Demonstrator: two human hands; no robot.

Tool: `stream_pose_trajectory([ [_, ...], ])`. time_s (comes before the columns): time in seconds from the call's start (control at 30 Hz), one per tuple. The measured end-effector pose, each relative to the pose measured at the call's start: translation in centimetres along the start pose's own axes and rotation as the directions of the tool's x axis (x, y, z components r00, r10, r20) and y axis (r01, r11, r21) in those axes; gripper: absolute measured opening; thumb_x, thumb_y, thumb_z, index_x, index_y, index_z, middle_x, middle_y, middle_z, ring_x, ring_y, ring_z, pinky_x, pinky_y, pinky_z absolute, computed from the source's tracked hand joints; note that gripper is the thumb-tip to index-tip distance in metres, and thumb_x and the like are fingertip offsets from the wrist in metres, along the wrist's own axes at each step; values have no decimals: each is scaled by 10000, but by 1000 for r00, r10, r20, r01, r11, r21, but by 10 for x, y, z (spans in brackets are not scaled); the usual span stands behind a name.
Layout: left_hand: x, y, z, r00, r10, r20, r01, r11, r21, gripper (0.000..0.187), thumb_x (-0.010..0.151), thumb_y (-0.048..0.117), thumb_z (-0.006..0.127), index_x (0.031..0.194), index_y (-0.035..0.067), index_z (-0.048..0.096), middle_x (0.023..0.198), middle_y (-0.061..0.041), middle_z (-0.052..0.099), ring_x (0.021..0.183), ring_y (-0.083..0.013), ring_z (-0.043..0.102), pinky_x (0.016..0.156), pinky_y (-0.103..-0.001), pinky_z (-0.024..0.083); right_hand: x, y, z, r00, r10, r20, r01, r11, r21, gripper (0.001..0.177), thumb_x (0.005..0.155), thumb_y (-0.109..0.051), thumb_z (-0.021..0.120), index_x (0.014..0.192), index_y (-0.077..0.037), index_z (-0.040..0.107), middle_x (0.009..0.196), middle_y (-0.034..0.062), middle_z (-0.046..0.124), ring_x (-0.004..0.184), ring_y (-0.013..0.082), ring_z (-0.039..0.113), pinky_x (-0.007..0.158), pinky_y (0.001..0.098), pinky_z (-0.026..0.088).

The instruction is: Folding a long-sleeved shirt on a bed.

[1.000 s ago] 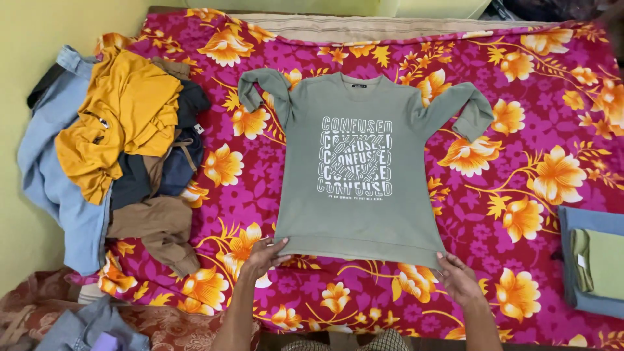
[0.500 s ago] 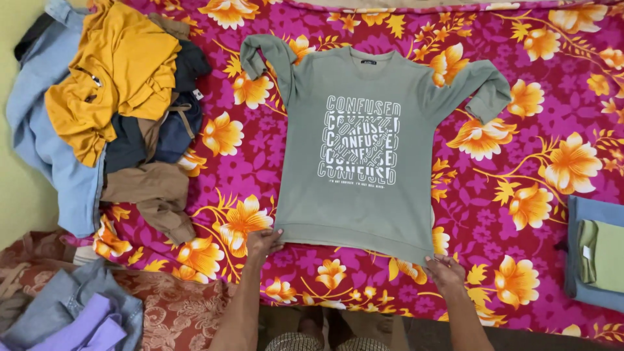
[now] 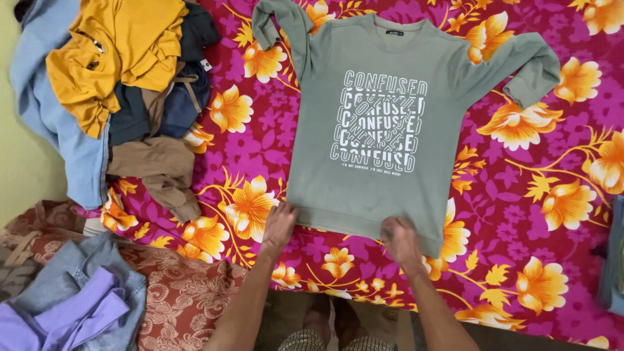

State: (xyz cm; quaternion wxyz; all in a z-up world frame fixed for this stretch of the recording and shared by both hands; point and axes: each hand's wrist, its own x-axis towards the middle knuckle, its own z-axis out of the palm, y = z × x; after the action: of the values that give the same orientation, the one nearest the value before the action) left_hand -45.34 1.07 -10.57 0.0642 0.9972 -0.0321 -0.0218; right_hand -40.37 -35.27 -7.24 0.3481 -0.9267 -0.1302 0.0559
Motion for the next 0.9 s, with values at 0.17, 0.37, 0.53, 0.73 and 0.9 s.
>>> stream_pose_trajectory([
  [0.17,8,3,-11,958,210,195,-250,945,213,318,788,-16,751,1098,48,730,1195,-156,686,1152,-280,644,1016,-431,525,20,-70,20,974,-129,185,148,985,-92,196,775,-69,777,966,-54,735,1019,136,695,1032,345,655,916,459,535],
  [0.37,16,-2,-5,895,357,268,-431,848,309,256,820,49,746,1075,36,726,1156,-180,686,1102,-289,646,983,-441,533,31,-92,48,914,-229,334,312,924,-222,264,734,-68,797,984,-61,712,1029,116,664,1071,315,627,999,457,492],
  [0.53,18,-2,-9,897,399,189,-437,863,253,186,830,131,729,995,43,738,1100,-160,688,1083,-293,632,960,-444,527,34,-95,43,919,-242,311,313,928,-200,308,686,-57,795,980,-65,704,1019,121,647,1076,329,617,985,467,483],
  [0.73,16,-4,-24,895,413,168,-444,859,254,214,787,122,713,988,56,745,1063,-124,694,1088,-285,630,961,-428,514,42,-95,35,896,-252,365,340,918,-202,218,743,-62,744,955,-69,691,1000,107,662,1064,324,624,992,457,484],
  [0.9,15,-18,-7,888,422,183,-453,871,189,180,763,39,711,927,72,777,1105,-101,708,1132,-252,635,1056,-405,502,41,-97,34,902,-280,328,365,901,-235,72,768,-49,729,831,-59,696,925,106,683,1005,310,641,979,447,491],
])
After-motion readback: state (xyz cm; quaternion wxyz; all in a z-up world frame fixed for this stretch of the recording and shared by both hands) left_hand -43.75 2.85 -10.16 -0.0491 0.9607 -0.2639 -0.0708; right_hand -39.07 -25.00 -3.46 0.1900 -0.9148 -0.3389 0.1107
